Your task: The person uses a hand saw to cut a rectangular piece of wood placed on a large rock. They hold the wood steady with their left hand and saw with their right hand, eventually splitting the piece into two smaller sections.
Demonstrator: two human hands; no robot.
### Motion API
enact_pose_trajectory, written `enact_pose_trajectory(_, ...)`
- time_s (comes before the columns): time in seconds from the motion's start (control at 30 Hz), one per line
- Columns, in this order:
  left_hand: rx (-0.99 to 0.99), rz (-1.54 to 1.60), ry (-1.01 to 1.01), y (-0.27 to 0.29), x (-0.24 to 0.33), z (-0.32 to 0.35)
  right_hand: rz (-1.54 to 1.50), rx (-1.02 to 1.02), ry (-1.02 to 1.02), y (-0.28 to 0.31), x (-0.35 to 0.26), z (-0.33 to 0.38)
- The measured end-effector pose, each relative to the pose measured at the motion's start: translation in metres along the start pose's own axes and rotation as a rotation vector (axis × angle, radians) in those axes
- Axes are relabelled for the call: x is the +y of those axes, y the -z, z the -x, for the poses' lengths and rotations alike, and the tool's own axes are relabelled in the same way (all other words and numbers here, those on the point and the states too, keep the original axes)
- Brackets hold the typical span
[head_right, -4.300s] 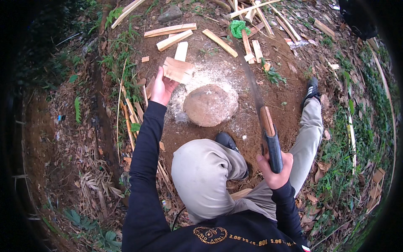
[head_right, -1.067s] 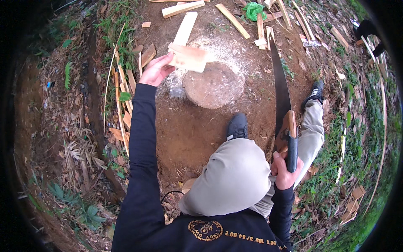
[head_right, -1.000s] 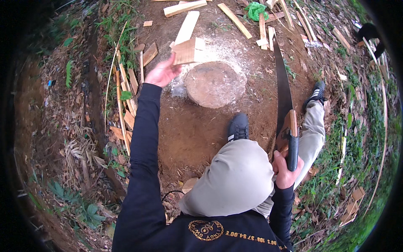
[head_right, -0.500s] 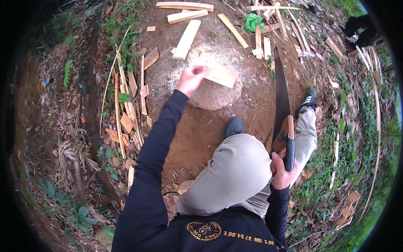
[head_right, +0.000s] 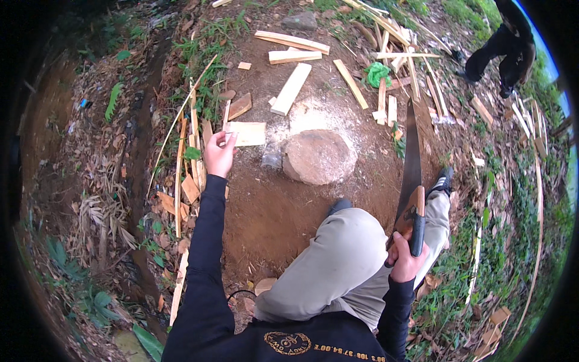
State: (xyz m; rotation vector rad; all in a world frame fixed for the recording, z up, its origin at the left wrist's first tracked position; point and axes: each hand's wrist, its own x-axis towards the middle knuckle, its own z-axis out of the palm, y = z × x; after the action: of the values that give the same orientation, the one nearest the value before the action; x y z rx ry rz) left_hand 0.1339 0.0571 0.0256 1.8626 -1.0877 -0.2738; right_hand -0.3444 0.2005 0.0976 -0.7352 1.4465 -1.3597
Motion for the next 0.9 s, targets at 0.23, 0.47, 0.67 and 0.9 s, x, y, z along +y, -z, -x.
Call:
enact_pose_trajectory(0.23, -0.204, -0.404, -0.956, -0.062, 0.07, 0.09, 0.202, -0.016, 0.184, -0.024, -0.005, -0.005)
enact_pose_trajectory(0.47, -0.434, -0.326, -0.757, -0.09, 0.051, 0.118, 0.386, -0.098, 0.263, 0.004, 0.025, -0.009)
enact_pose_trajectory(0.67, -0.445, -0.466, -0.607, -0.096, 0.055, 0.092, 0.445, -0.165, 0.192, -0.001, 0.02, -0.027)
enact_pose_trajectory(0.9, -0.223, -0.152, -0.632, -0.039, 0.106, 0.069, 0.531, -0.16, 0.261, -0.012, 0.01, -0.041)
